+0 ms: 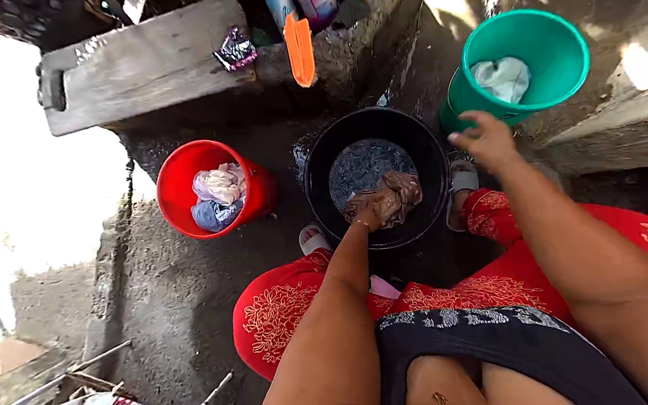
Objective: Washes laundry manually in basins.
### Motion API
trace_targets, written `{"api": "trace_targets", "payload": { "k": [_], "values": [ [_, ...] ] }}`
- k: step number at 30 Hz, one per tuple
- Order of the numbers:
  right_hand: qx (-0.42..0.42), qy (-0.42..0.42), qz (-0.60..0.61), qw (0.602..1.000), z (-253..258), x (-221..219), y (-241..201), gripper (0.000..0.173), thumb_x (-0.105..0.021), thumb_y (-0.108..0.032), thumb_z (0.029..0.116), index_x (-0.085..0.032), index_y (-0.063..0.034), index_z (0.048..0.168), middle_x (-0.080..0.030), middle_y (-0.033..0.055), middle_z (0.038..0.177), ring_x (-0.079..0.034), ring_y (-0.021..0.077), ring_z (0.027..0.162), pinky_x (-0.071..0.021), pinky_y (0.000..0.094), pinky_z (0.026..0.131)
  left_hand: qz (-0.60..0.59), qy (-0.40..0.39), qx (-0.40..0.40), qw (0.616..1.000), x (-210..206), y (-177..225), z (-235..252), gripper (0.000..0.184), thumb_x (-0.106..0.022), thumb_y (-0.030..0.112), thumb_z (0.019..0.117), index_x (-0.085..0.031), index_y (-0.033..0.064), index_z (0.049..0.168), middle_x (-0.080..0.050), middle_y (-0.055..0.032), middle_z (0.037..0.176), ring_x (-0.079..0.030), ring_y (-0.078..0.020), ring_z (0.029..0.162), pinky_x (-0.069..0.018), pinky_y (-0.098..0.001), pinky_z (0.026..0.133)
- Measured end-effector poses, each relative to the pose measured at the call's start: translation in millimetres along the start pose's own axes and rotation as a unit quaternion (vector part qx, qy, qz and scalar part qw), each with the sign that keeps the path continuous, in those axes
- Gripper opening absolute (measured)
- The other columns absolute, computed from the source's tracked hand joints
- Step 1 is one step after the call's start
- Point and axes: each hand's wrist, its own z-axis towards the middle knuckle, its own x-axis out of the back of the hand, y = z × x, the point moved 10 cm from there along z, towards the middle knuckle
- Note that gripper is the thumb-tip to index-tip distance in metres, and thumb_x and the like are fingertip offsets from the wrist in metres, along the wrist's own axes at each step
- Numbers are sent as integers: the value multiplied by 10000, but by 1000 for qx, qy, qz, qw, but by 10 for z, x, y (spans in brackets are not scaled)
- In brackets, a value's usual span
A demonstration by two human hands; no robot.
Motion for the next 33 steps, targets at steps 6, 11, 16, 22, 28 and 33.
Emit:
{"api": "trace_targets", "payload": {
  "k": [6, 11, 16, 22, 28, 33],
  "values": [
    [73, -285, -174, 940, -204, -1452, 180, 443, -752, -129, 929, -639, -62, 1352, -680, 233, 1249, -640, 423, 1181, -461, 643, 1035, 105, -83, -9, 991, -199, 23, -83, 467, -619, 169, 992, -560, 36, 1436, -472, -290, 1506, -432, -468, 1419, -360, -663, 1137],
    [81, -325, -230, 914, -308, -1684, 414, 787, -813, -43, 837, -463, -118, 1538, -555, 219, 1466, -552, 435, 1321, -424, 648, 1087, -79, -77, -128, 986, -119, 445, -140, 310, -570, 147, 1040, -625, -70, 1254, -605, -283, 1319, -570, -385, 1271, -418, -550, 1102],
    [163, -343, -105, 919, -451, -1791, 194, 971, -955, -132, 688, -467, -51, 1523, -394, 237, 1592, -390, 412, 1466, -335, 583, 1196, -283, 71, -292, 911, 900, 1084, -586, 192, -504, 73, 967, -620, -79, 976, -646, -182, 925, -633, -253, 897, -521, -468, 845],
    [227, -335, 177, 897, -479, -1186, -701, 967, -921, -60, 562, -504, 16, 1431, -620, 148, 1339, -594, 179, 1220, -479, 367, 1079, -406, 150, -541, 721, 1829, 1718, -2189, 118, -468, 75, 923, -554, 121, 857, -562, 73, 782, -550, 0, 710, -477, -204, 664],
    [67, -274, 302, 911, -237, -966, -186, 650, -654, -161, 871, -432, -87, 1478, -641, 17, 1269, -635, 52, 1024, -554, 274, 870, -451, 238, -649, 565, 2323, 1607, -3298, 106, -615, 122, 915, -641, 216, 956, -628, 114, 884, -601, -21, 848, -509, -223, 773],
    [-30, -364, 310, 878, -428, -1540, -62, 239, -455, -76, 1024, -593, -15, 1209, -721, 62, 954, -718, 159, 838, -615, 372, 806, -383, 421, -624, 536, 2622, 1243, -3549, 275, -589, -82, 819, -583, 163, 942, -601, 75, 878, -594, -36, 816, -513, -211, 729]
  ]
}}
